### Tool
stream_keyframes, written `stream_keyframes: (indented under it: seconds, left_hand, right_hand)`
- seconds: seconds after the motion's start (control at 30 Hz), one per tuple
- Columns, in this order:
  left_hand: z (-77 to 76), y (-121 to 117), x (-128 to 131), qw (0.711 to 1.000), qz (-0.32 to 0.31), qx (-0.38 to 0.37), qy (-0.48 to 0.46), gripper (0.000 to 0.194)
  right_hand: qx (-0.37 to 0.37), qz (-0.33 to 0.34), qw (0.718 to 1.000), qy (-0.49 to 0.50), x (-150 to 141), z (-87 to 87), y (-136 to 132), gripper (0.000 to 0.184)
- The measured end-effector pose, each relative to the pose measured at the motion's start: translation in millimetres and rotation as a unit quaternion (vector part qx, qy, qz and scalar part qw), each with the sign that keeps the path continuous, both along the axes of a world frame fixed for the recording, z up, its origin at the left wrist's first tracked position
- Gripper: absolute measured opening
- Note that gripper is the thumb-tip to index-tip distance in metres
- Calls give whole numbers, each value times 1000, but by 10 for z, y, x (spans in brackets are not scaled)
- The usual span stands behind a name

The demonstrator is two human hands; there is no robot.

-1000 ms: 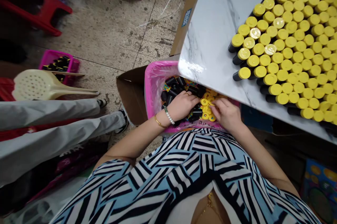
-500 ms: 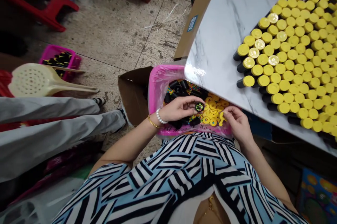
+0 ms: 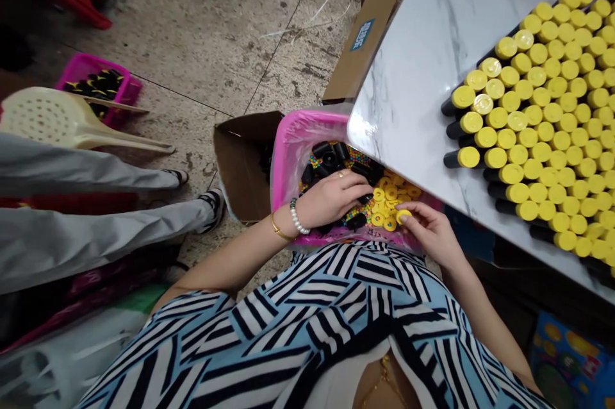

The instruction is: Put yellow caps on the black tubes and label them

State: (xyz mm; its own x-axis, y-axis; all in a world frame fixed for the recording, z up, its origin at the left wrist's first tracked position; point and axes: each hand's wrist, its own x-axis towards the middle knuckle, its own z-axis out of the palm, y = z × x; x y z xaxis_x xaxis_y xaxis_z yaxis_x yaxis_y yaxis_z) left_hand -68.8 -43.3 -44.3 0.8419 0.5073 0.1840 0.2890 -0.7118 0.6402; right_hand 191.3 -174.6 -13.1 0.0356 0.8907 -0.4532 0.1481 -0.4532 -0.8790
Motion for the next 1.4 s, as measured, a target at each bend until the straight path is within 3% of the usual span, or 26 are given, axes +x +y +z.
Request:
stream_keyframes:
  seconds: [0.1,0.2,0.4,0.53,0.6,0.77,0.87,0.93,1.0,1.13,1.23,1.4]
  left_hand:
    - [-77,36,-23,997,43,51,49,32]
    - [-83,49,-30,997,63,33,42,33]
    - [112,33,16,983,64,-161,-64,31]
    - [209,41,26,931,46,-338,-129,35]
    - [271,46,19,919,43,-364,-145,36]
    - [605,161,18,969,47,-184,-161,30]
    - [813,354,88,975,54,-101,-188,25]
    - [864,519,176,976,65,-68,-194,23]
    - [823,680,282,977,71,-43,-198,23]
    - [600,878,430,981,81,-16,-177,22]
    - [481,883,439,978,97,-9,-184,23]
    - [449,836,409,973,100,-2,-206,23]
  right_hand:
    - [-2,-2,1000,-6,12,-34,-9,29]
    - [-4,-6,1000,-6,27,-43,-14,29]
    - [-4,-6,999,37,51,-12,-5,31]
    - [1,-7,997,73,-27,66,36,35]
    - [1,-37,994,98,-100,140,72,39]
    - [48,-98,990,95,-262,424,253,27]
    - [105,-121,985,66,-321,578,492,27]
    - [138,-132,980,46,-357,633,711,27]
    - [159,-135,978,25,-392,645,944,28]
    - [147,-139,979,29,-434,597,1286,32]
    - [124,-142,981,49,-449,563,1365,31]
    - [131,-158,977,58,-483,543,1356,26]
